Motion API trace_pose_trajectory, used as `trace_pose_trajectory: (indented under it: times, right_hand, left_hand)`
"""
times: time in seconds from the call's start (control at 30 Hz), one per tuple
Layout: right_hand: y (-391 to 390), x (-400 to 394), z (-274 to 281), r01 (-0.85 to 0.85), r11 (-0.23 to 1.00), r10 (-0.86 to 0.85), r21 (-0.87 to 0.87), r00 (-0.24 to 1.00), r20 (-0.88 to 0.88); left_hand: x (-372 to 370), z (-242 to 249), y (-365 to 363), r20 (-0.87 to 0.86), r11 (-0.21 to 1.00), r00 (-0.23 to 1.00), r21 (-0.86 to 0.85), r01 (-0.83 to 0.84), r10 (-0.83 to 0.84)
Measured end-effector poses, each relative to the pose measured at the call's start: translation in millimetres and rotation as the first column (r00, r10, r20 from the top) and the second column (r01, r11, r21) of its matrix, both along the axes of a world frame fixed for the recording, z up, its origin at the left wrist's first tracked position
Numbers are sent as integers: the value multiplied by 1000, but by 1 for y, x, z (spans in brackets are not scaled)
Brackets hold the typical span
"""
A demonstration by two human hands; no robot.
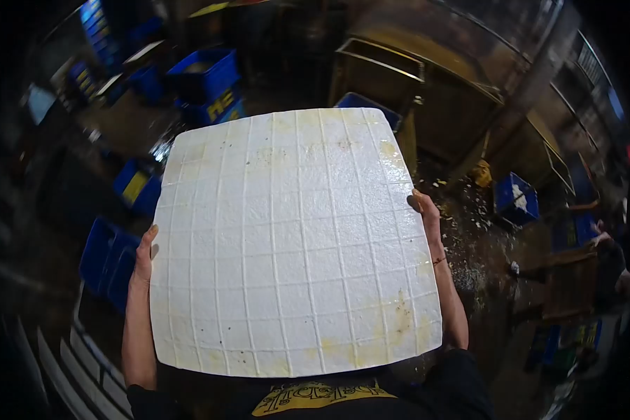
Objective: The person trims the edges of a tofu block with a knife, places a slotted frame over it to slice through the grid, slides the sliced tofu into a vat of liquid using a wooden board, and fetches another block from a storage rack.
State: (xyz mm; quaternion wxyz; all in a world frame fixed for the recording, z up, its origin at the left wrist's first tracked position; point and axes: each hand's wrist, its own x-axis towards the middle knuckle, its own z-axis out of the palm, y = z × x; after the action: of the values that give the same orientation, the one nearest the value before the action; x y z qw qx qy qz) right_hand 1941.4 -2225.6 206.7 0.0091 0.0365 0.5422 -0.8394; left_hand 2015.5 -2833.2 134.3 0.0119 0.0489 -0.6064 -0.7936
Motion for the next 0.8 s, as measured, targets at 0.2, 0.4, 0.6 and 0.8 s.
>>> trace_pose_trajectory:
  times: [0.2,0.4,0.6,0.8]
  right_hand:
    - [-21,27,17,223,972,-215,69,970,-111]
    - [-22,47,41,251,968,-250,11,967,-35]
    - [-12,59,-8,233,972,-230,0,961,-156]
    - [-10,59,-28,216,975,-204,41,960,-193]
  left_hand:
    - [-122,-26,-38,-114,978,985,-181,105,-127]
    - [-126,40,-16,-14,911,984,-381,159,-178]
    - [-127,10,16,-146,927,961,-332,176,-235]
    - [-85,24,19,-141,957,973,-252,143,-183]
